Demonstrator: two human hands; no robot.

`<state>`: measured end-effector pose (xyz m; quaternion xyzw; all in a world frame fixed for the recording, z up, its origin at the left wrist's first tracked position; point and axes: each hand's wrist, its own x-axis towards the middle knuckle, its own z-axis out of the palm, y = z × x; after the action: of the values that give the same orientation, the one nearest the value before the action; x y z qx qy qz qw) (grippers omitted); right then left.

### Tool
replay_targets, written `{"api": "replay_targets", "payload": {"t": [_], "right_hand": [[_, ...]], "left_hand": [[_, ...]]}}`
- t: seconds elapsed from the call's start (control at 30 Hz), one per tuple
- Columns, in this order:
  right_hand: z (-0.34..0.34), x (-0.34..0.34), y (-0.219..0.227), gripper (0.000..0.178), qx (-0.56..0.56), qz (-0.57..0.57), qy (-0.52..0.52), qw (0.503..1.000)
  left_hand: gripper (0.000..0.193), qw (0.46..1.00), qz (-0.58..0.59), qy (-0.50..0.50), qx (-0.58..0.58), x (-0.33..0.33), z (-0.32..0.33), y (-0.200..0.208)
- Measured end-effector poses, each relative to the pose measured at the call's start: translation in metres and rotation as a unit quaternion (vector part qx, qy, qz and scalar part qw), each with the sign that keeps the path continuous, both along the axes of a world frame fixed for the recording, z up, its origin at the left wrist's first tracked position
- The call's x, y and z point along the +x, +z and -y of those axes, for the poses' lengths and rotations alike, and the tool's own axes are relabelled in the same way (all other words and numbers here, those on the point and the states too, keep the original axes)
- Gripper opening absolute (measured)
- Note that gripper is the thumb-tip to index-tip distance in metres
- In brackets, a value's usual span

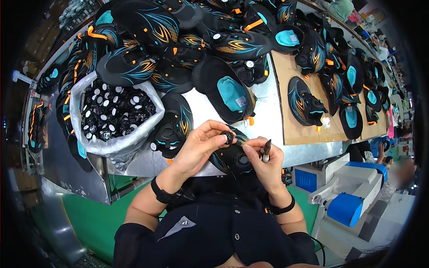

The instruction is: The person is assembling shoes by attaching small parts to the shoe uppers.

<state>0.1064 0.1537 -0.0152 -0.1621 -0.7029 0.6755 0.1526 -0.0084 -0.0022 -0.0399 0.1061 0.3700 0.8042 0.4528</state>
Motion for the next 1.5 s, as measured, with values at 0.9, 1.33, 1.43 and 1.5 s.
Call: {"api": "replay_targets", "payload": {"t": [0.9,1.33,1.43,1.5], "right_hand": [[-0.012,0.003,0.002,0.005,0.160,0.028,0.054,0.985],[-0.005,0.003,0.004,0.006,0.241,-0.025,0.033,0.970],[-0.012,0.004,0.004,0.008,0.239,-0.012,0.015,0.971],[-0.015,0.001,0.009,0.012,0.300,-0.038,0.061,0.951]], "left_hand": [[0.043,0.995,-0.077,-0.009,-0.069,0.004,-0.003,0.015],[0.045,0.990,-0.111,-0.016,-0.090,0.010,-0.005,0.022],[0.047,0.981,-0.159,-0.002,-0.114,0.009,-0.004,0.024],[0.049,0.986,-0.132,-0.026,-0.100,0.010,-0.005,0.021]]}}
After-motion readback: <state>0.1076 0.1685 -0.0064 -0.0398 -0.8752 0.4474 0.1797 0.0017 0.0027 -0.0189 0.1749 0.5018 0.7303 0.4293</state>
